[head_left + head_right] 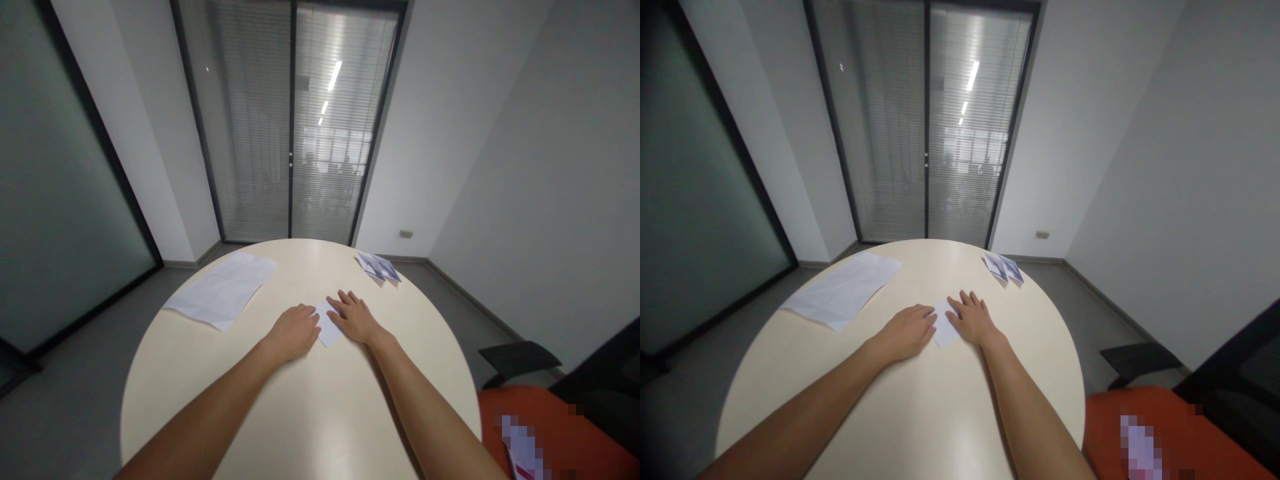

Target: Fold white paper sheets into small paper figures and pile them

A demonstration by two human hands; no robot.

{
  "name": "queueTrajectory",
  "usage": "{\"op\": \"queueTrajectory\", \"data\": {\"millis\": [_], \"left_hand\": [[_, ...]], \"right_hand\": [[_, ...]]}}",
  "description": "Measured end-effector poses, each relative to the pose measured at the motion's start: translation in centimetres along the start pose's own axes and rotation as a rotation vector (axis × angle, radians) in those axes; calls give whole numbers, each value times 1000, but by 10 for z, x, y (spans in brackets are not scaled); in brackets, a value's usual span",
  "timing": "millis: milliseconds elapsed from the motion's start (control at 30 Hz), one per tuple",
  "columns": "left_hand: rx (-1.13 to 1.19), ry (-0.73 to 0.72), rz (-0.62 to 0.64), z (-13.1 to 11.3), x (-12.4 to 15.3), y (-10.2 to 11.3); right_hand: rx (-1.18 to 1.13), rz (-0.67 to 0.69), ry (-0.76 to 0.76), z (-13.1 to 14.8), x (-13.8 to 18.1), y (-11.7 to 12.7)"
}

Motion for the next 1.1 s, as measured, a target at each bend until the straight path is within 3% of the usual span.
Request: {"op": "queueTrajectory", "data": {"millis": [267,733,867,1100], "left_hand": [[4,-20,1,-7,0,-1],[-3,67,19,-16,-3,-3],[38,87,67,-15,-2,1],[48,41,35,-8,-3,-4]], "right_hand": [[-20,14,20,-3,-3,-4],[-10,18,45,-8,-4,-5],[-7,50,52,-11,-5,-6],[-23,17,54,-11,-3,-6]]}}
Point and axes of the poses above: each hand's wrist, its own x-axis away from the middle knuckle, its own y-axis out of the back of the hand, z = x × y, the point moved 1 cm from there along -x, towards the middle knuckle, and after that the axes turned 6 degrees about z, right-handed, at the moved point
